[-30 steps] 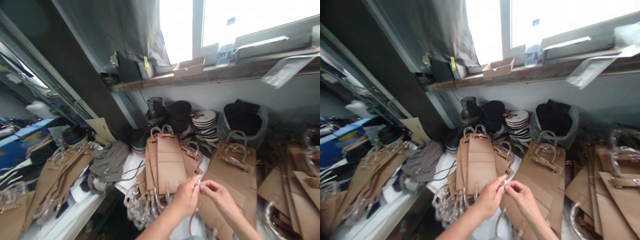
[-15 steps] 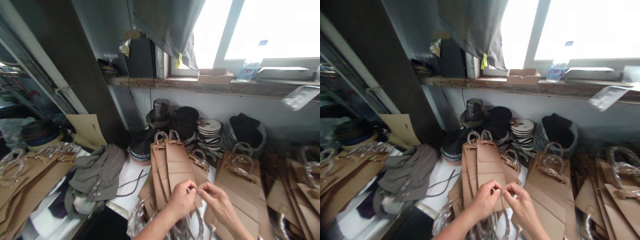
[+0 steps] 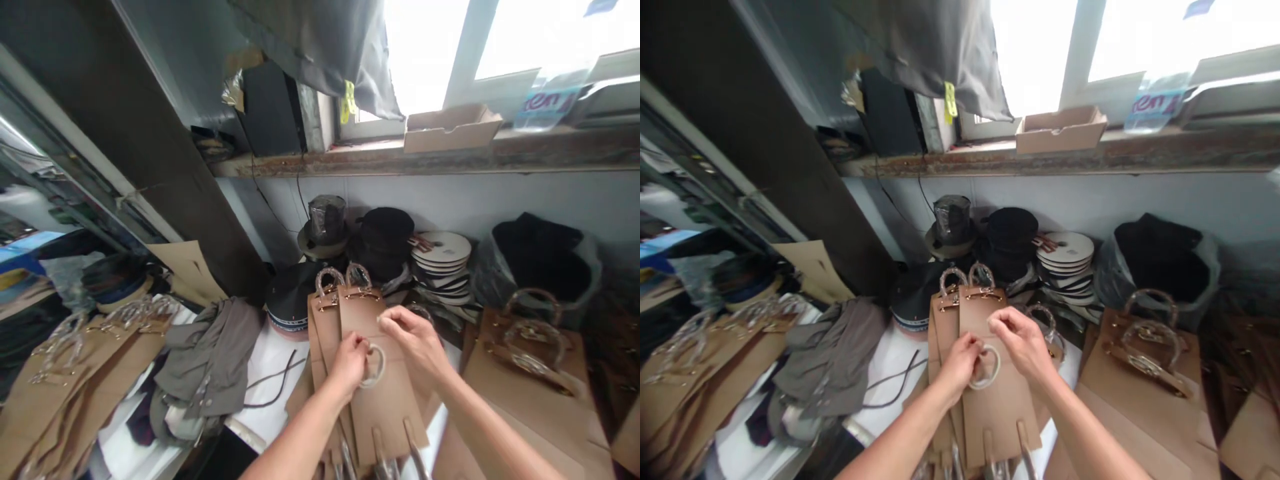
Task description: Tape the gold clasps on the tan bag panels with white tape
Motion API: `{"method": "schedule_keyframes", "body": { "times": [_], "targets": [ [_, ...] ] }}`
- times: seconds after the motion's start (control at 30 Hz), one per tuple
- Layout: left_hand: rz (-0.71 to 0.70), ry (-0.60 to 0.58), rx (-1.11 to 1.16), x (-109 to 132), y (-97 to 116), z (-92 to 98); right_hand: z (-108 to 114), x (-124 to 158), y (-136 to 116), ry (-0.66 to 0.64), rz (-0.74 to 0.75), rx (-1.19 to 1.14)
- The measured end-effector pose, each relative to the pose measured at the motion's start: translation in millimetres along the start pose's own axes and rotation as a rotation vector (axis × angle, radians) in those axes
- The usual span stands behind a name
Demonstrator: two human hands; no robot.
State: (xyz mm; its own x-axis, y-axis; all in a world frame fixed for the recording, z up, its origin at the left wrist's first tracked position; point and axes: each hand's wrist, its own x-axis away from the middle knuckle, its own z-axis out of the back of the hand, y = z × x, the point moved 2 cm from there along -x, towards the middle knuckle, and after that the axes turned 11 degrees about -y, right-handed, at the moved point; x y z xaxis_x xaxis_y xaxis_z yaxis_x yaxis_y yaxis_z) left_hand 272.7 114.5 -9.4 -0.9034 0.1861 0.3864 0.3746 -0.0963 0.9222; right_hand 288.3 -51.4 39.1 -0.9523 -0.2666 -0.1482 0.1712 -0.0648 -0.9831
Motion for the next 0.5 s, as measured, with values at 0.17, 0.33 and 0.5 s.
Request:
{"method": "schedule_keyframes", "body": {
  "times": [0.17, 0.33, 0.5],
  "targets": [
    [-0.292, 0.002, -0.402, -51, 29, 13.2, 15, -75, 89, 0.039, -0.170, -0.237],
    [-0.412, -0.033, -0.587, -87, 43, 22.9, 7, -110, 138, 0.021, -0.222, -0.313],
    [-0.412, -0.010, -0.545, -94, 31, 31.3, 1, -120, 146, 0.027, -0.214, -0.273]
  ]
}}
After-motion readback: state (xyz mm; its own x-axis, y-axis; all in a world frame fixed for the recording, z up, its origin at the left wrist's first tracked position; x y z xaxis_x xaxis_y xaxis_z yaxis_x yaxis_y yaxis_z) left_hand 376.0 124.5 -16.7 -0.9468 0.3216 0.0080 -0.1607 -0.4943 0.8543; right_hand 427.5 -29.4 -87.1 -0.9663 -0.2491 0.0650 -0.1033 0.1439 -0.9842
